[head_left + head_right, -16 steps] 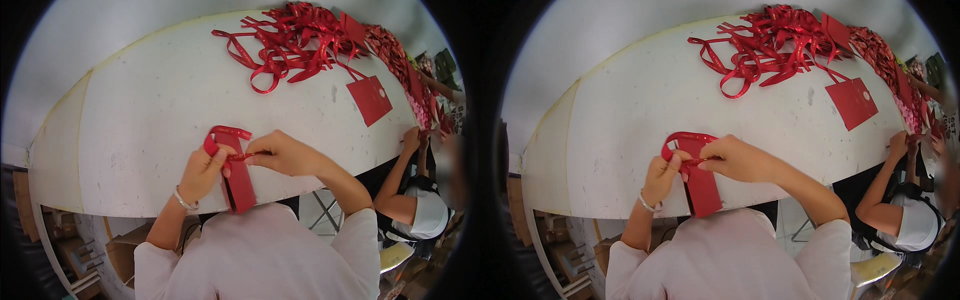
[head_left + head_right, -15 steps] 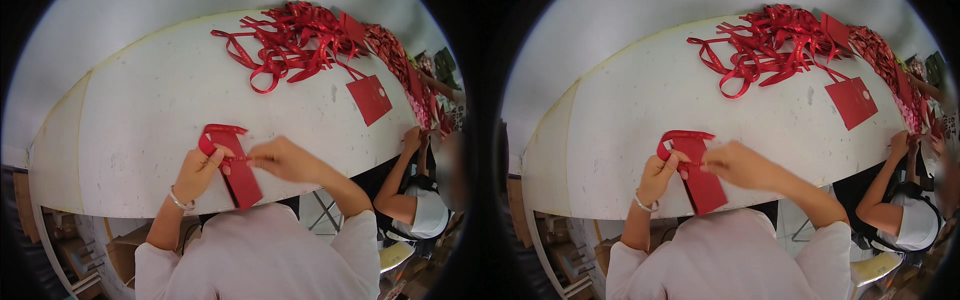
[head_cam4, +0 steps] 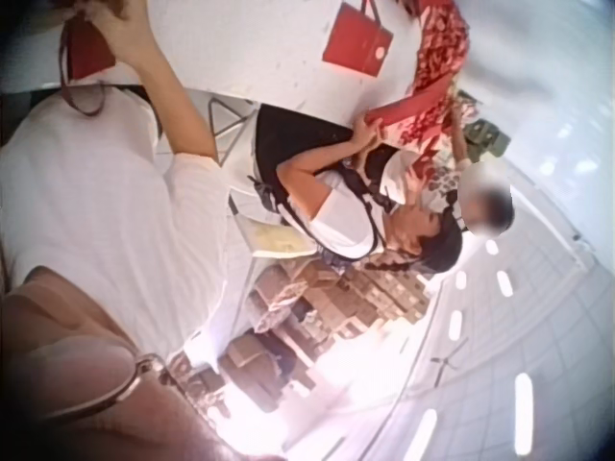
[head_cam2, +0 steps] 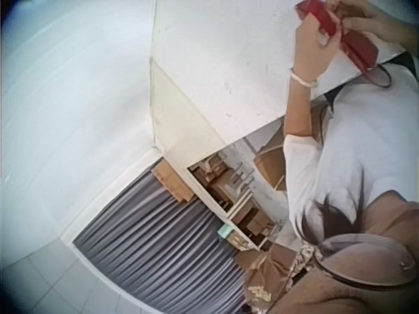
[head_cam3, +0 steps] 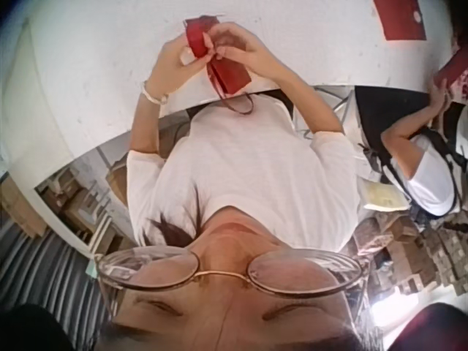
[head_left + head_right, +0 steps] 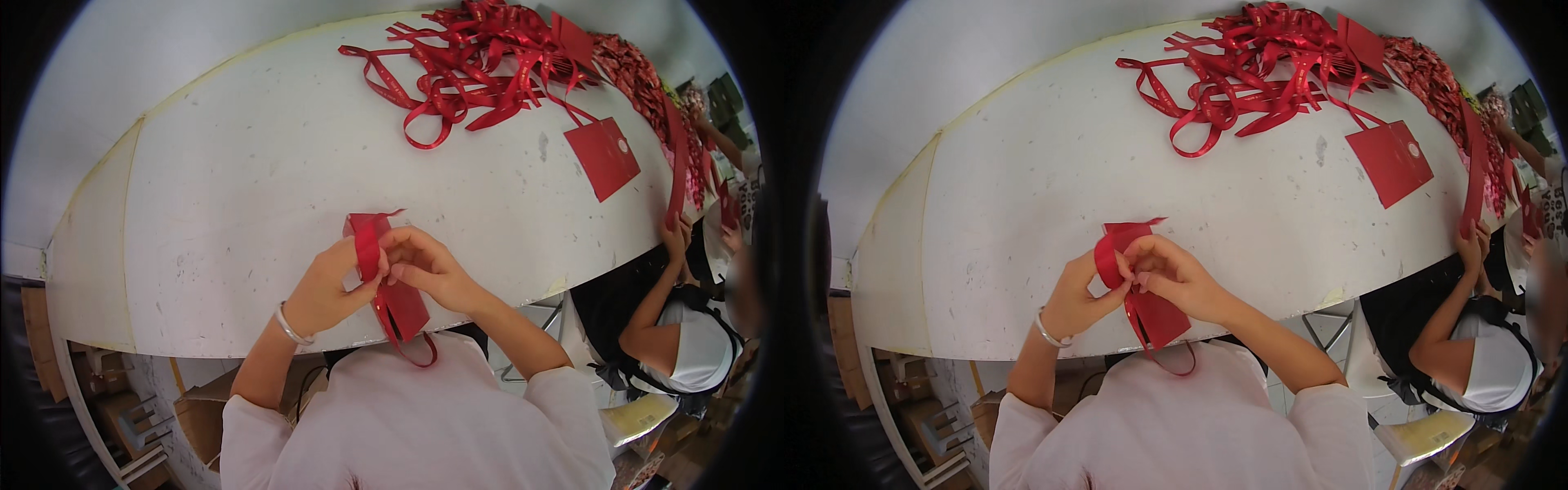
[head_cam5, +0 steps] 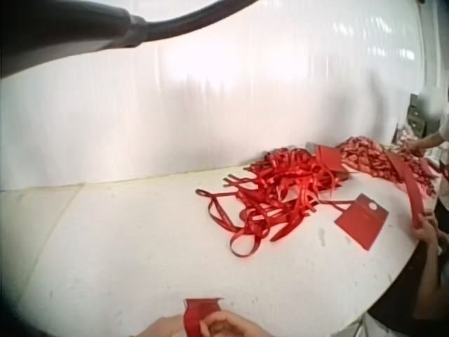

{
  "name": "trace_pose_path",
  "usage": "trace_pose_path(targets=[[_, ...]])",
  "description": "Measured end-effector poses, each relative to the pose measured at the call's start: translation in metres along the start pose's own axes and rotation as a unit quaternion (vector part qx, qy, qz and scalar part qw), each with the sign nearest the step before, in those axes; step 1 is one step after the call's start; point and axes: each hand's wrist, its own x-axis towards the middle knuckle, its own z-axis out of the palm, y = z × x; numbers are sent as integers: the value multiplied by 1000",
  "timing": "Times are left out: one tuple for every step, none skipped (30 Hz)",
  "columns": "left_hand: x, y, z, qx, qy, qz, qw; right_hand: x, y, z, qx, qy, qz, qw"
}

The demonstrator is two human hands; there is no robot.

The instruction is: The person assembles small red gift boxes by folding the paper, inserting a small item, and tying a red ribbon around the box. They then place the finished boxes into a cardboard box.

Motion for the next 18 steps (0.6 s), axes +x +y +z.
trace_pose_path(targets=[[-3, -5, 5, 48, 29, 23, 998, 1, 3, 0, 15, 2, 13, 1000], [-4, -11, 10, 97, 79, 77, 989, 2, 6, 1, 30, 3, 25, 999], [-4, -18, 16, 144, 127, 131, 973, 3, 8, 2, 45, 8, 37, 998], [-6, -27, 21, 187, 175, 187, 949, 4, 7, 2, 48, 12, 52, 997], [-9, -39, 26, 186, 197, 214, 939, 7, 4, 2, 52, 16, 67, 996], [-11, -38, 30, 161, 236, 184, 940, 9, 3, 1, 57, 19, 82, 995], [-11, -37, 37, 135, 274, 154, 940, 9, 4, 0, 56, 16, 84, 995], [-12, -37, 41, 108, 312, 124, 936, 9, 6, -2, 54, 12, 86, 995], [-14, -41, 38, 112, 292, 157, 937, 8, 8, -2, 53, 8, 89, 995], [-15, -41, 38, 97, 286, 137, 943, 9, 8, -3, 45, 7, 90, 995], [-15, -40, 37, 82, 280, 117, 949, 9, 7, -4, 36, 7, 92, 995], [-16, -39, 36, 67, 274, 98, 955, 10, 6, -4, 27, 5, 94, 995], [-16, -41, 32, 25, 233, 78, 969, 10, 7, -5, 37, 3, 97, 995], [-14, -43, 26, -16, 191, 59, 980, 10, 7, -5, 47, 1, 100, 994], [-14, -44, 20, -57, 151, 38, 986, 11, 8, -4, 57, -3, 103, 993], [-11, -40, 13, -76, 121, 27, 989, 12, 6, -4, 89, 10, 115, 989], [-7, -32, 5, -96, 91, 16, 991, 12, 1, -3, 120, 24, 127, 984], [-5, -28, 0, -114, 61, 6, 992, 13, -2, -3, 150, 37, 137, 979]])
